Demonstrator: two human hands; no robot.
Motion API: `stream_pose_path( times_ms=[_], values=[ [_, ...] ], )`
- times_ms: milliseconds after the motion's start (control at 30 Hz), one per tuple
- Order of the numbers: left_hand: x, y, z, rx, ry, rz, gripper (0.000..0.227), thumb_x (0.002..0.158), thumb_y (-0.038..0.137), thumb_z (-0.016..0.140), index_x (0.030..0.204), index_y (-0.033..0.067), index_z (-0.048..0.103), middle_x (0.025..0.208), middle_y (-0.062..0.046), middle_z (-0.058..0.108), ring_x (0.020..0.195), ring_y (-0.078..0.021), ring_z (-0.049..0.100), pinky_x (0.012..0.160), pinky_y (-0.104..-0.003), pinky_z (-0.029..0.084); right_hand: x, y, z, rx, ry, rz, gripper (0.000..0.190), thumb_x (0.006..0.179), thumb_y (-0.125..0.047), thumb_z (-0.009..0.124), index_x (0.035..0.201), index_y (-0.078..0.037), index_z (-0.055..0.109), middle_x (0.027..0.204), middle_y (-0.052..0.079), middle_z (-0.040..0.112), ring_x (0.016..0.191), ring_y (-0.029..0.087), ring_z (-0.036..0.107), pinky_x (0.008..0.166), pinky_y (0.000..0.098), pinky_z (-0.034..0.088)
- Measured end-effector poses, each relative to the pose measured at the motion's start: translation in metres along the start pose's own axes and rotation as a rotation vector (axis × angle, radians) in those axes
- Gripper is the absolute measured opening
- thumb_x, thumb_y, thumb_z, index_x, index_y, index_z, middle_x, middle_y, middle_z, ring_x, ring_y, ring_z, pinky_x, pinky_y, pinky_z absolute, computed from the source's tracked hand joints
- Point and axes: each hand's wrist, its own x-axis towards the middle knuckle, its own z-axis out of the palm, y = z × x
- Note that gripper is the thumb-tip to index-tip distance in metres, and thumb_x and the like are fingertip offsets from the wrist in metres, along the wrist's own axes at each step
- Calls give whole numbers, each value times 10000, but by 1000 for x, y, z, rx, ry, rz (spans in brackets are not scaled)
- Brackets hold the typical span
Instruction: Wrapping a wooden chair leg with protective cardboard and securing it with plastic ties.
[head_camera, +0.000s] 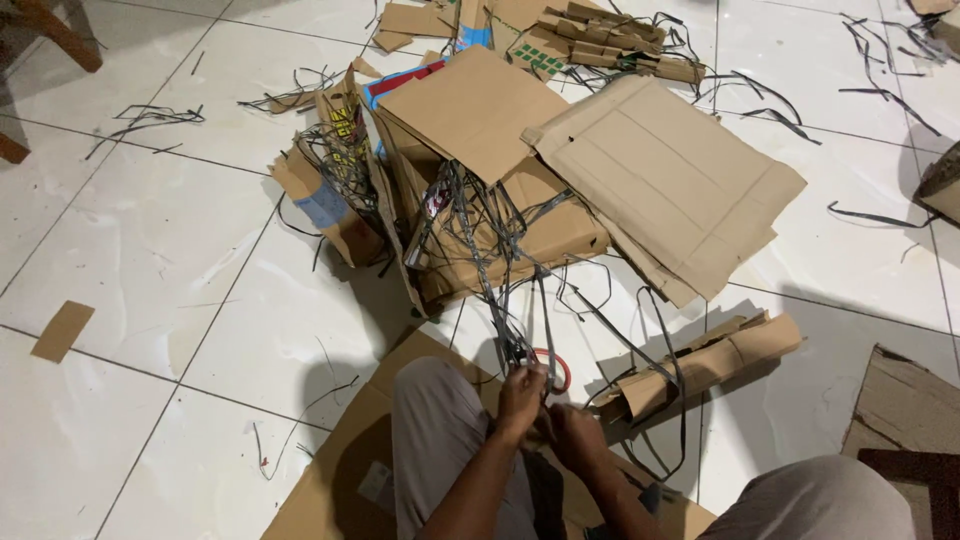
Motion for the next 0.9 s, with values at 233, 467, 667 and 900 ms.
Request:
stream_pose_path(
  times_ms=[233, 467, 667, 900],
  values=[
    [-24, 79, -46, -395, 85, -204, 402, 1005, 399, 519, 1138, 86, 733, 948, -51, 747, 887, -171, 695, 808, -340, 519, -14, 27, 8, -81, -236, 288, 492, 875, -515, 697, 866, -24, 730, 805, 177, 736, 718, 361, 715, 650, 466, 526],
    [-46, 82, -40, 36, -61, 10, 313, 1047, 331, 464, 1087, 167, 728, 789, 2, 664, 638, -120, 563, 561, -280, 458, -9, 8, -26, 8, -74, 500, 403, 946, -441, 555, 1081, -111, 744, 1122, 133, 740, 964, 328, 738, 830, 445, 574],
    [-65, 43, -11, 456, -475, 194, 168, 962, 179, 522, 912, 136, 677, 838, -85, 653, 670, -288, 560, 628, -425, 441, -8, -52, -93, 765, 239, 437, 707, 973, -579, 332, 1146, -17, 725, 912, 154, 736, 832, 282, 677, 771, 415, 515],
    [-74, 54, -14, 578, -605, 57, 118, 961, 125, 581, 1017, 127, 684, 1004, -83, 725, 891, -296, 691, 793, -432, 531, -7, -34, -85, 675, 185, 445, 685, 913, -657, 427, 1051, -104, 808, 1272, 248, 698, 1251, 395, 604, 1024, 569, 469]
  ],
)
